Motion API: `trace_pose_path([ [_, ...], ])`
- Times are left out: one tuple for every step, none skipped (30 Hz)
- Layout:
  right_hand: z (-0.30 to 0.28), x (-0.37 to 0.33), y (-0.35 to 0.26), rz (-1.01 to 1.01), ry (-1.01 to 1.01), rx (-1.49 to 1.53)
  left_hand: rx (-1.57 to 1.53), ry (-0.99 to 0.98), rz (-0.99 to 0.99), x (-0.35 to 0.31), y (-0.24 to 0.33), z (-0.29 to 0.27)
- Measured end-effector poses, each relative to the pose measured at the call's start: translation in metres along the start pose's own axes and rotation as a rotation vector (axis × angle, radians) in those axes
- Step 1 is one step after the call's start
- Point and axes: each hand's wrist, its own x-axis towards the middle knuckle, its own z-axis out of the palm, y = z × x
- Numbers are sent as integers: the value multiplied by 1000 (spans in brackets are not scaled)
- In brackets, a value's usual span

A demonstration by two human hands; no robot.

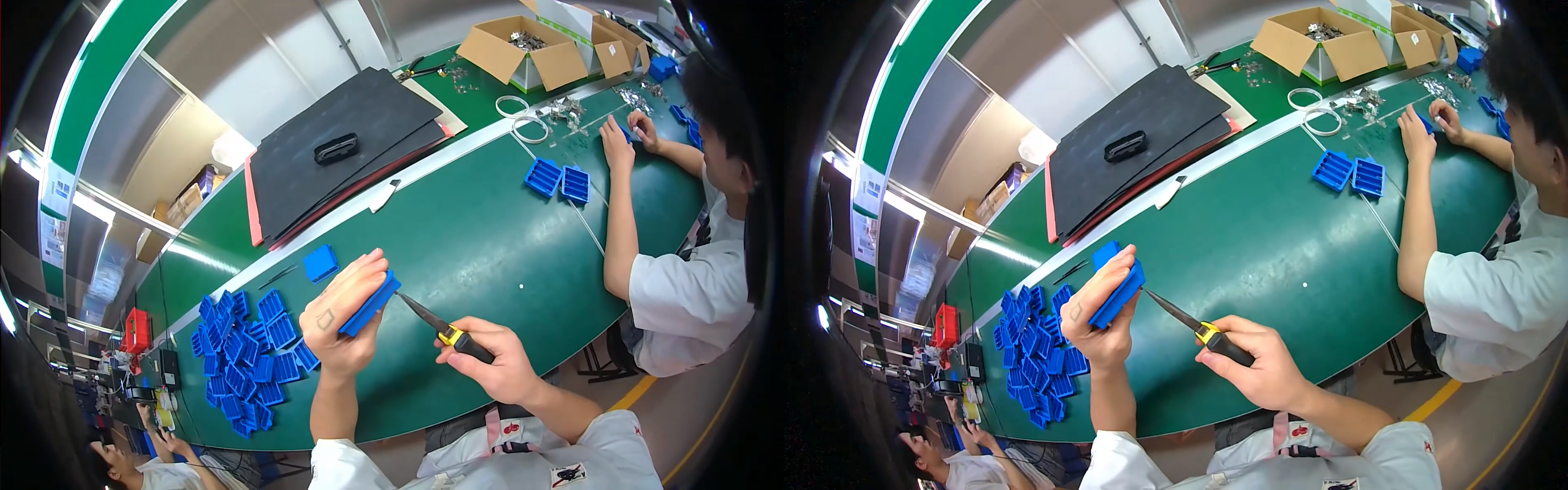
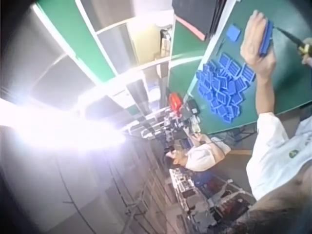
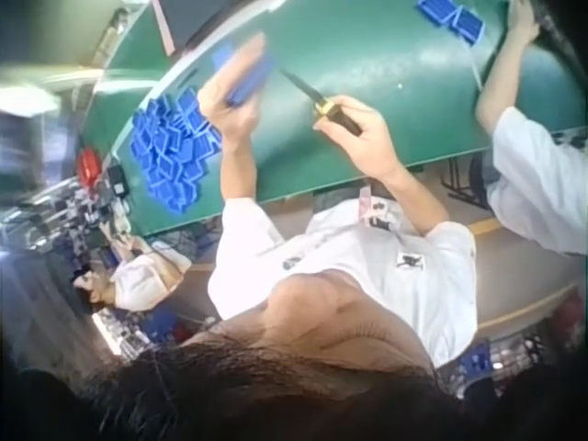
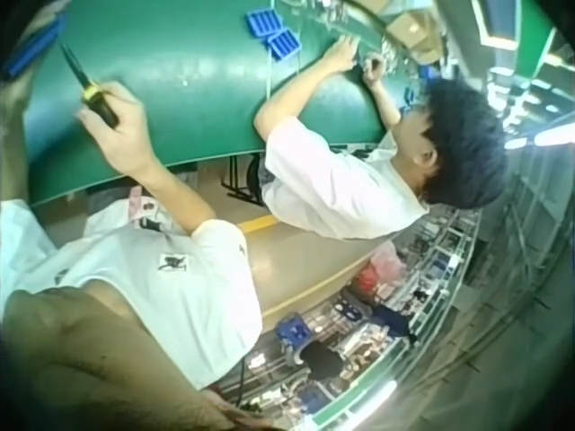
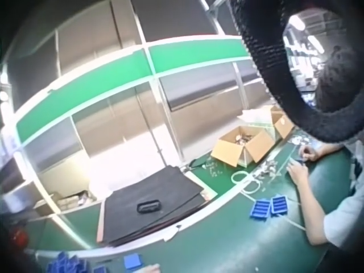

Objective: Using needle-nose pliers to trim or clean blue plastic components on a factory workbench.

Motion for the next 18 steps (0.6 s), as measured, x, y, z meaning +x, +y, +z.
trace_pose_path([
  [0, 0, 0, 1, 1, 0, 6, -2, 16, 1, 0, 1],
  [0, 0, 0, -2, 7, -4, 12, -5, 33, 1, 0, 2],
  [0, 0, 0, -6, 14, -7, 10, -6, 32, 1, -1, 2],
  [0, 0, 0, -4, 15, -8, 29, -20, 41, 1, -1, 2],
  [1, 0, -2, 7, 15, -17, 51, -34, 52, 2, 0, 1],
  [1, 0, -3, 19, 14, -26, 54, -36, 51, 2, 1, 1],
  [1, 0, -3, 19, 13, -23, 70, -37, 60, 3, 2, 0],
  [1, 0, -3, 16, 14, -29, 83, -37, 69, 3, 1, 0],
  [1, 0, -2, 14, 14, -34, 82, -38, 67, 3, 1, -1],
  [2, 0, -2, 16, 14, -34, 88, -37, 84, 3, 0, 0],
  [1, 0, -2, 15, 12, -42, 95, -36, 102, 3, -1, 0],
  [1, 0, -2, 13, 9, -50, 94, -36, 100, 3, -1, 0],
  [2, 1, -3, 15, 9, -51, 92, -37, 100, 4, -1, 0],
  [2, 1, -3, 16, 6, -39, 90, -38, 100, 4, -2, 0],
  [2, 0, -4, 18, 2, -27, 90, -38, 97, 3, -3, 0],
  [2, 0, -3, 21, 2, -27, 78, -29, 95, 2, -4, 0],
  [1, -2, -3, 35, -4, -20, 65, -20, 92, 1, -5, 1],
  [1, -3, -2, 49, -10, -13, 63, -19, 89, 0, -6, 2],
])
